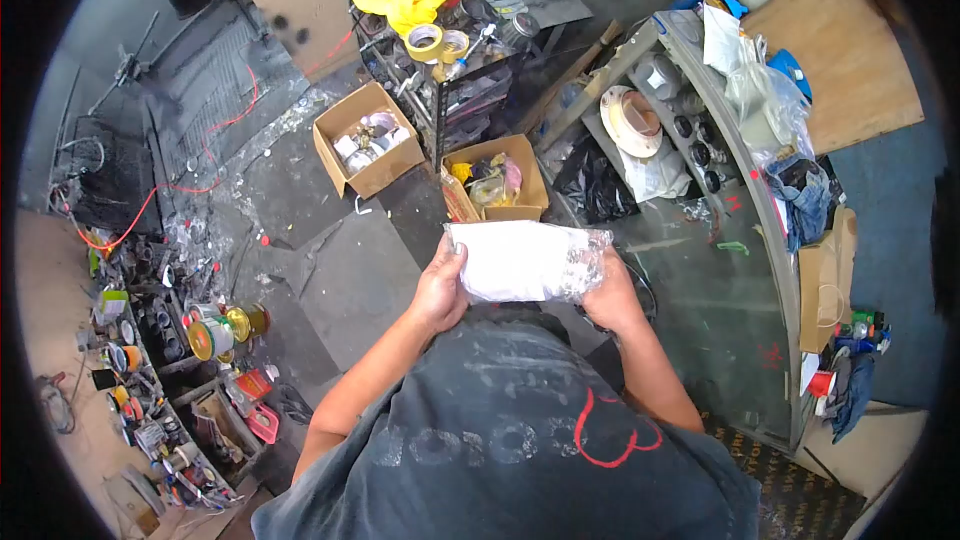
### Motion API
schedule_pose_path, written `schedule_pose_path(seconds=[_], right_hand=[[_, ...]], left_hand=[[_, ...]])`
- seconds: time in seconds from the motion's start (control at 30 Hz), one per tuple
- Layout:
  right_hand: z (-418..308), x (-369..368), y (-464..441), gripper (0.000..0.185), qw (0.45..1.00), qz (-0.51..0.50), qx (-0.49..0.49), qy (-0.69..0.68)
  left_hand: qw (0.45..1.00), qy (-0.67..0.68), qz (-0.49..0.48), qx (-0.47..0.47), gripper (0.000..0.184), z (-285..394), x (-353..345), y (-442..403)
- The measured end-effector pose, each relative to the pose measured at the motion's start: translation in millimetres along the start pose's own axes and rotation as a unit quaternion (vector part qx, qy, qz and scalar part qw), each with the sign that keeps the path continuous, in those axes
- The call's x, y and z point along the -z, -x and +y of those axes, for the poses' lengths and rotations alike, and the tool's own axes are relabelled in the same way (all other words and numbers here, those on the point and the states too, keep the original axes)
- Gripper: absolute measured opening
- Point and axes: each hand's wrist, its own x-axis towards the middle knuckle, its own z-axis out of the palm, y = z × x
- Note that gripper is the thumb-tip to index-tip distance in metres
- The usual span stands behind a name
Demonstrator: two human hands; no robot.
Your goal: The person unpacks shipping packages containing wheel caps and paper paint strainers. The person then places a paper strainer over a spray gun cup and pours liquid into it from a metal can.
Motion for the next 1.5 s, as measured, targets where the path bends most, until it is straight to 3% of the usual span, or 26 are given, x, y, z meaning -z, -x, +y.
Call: schedule_pose_path(seconds=[0.07, 0.2, 0.27, 0.4, 0.47, 0.63, 0.7, 0.73, 0.83, 0.9, 0.97, 1.03, 1.1, 1.17, 1.23, 1.3, 1.5], right_hand=[[11, -2, 3, 0.037, 0.994, -0.049, -0.046, -0.081], [11, 2, 10, 0.036, 0.991, -0.085, -0.036, -0.097], [19, -4, 15, 0.031, 0.92, -0.115, -0.09, -0.365], [25, 0, 13, 0.028, 0.931, -0.152, -0.118, -0.31], [18, -4, 9, 0.025, 0.954, -0.071, -0.06, -0.286], [5, -6, 9, 0.026, 0.968, 0.006, -0.104, -0.228], [15, -3, 10, 0.025, 0.991, 0.01, -0.04, -0.126], [-4, 5, 9, 0.017, 0.993, 0.025, -0.044, -0.106], [0, 28, 8, 0.017, 0.993, 0.092, -0.012, -0.073], [7, 50, 5, 0.011, 0.954, 0.101, -0.141, -0.246], [0, 76, 1, 0.014, 0.902, 0.267, -0.051, -0.335], [10, 105, -1, 0.018, 0.871, 0.303, 0.021, -0.386], [28, 126, 4, 0.013, 0.902, 0.304, -0.007, -0.307], [44, 140, 17, 0.006, 0.952, 0.229, -0.078, -0.187], [35, 141, 22, 0.012, 0.962, 0.206, -0.151, -0.1], [51, 135, 27, 0.017, 0.972, 0.156, -0.168, -0.048], [92, 119, 35, 0.028, 0.98, 0.101, -0.17, -0.004]], left_hand=[[0.999, -0.025, 0.021, -0.036, 0.05, -5, 5, -3], [0.995, -0.071, 0.01, -0.063, 0.051, -12, 10, -4], [0.993, -0.086, 0.005, -0.079, 0.052, -13, 12, -5], [0.993, -0.089, -0.008, -0.076, 0.052, -15, 12, -3], [0.996, -0.07, 0.035, -0.047, 0.055, -14, 4, -1], [0.999, -0.009, 0.043, -0.008, 0.055, -21, 10, 0], [0.998, -0.02, 0.056, 0.006, 0.055, -26, 14, -1], [0.999, -0.023, 0.045, 0.01, 0.055, -28, 18, -2], [0.998, -0.014, 0.05, 0.029, 0.055, -38, 39, -9], [0.996, 0.032, 0.07, 0.042, 0.055, -42, 50, -17], [0.996, 0.022, 0.07, 0.048, 0.055, -40, 47, -20], [0.995, 0.037, 0.081, 0.038, 0.056, -37, 45, -27], [0.996, 0.04, 0.072, 0.036, 0.057, -34, 32, -37], [0.994, 0.05, 0.092, 0.008, 0.057, -29, 18, -54], [0.993, 0.021, 0.113, 0.027, 0.057, -18, 1, -82], [0.998, -0.014, 0.062, 0.024, 0.053, -7, -19, -124], [0.999, -0.02, -0.022, -0.017, 0.047, 19, -206, -269]])
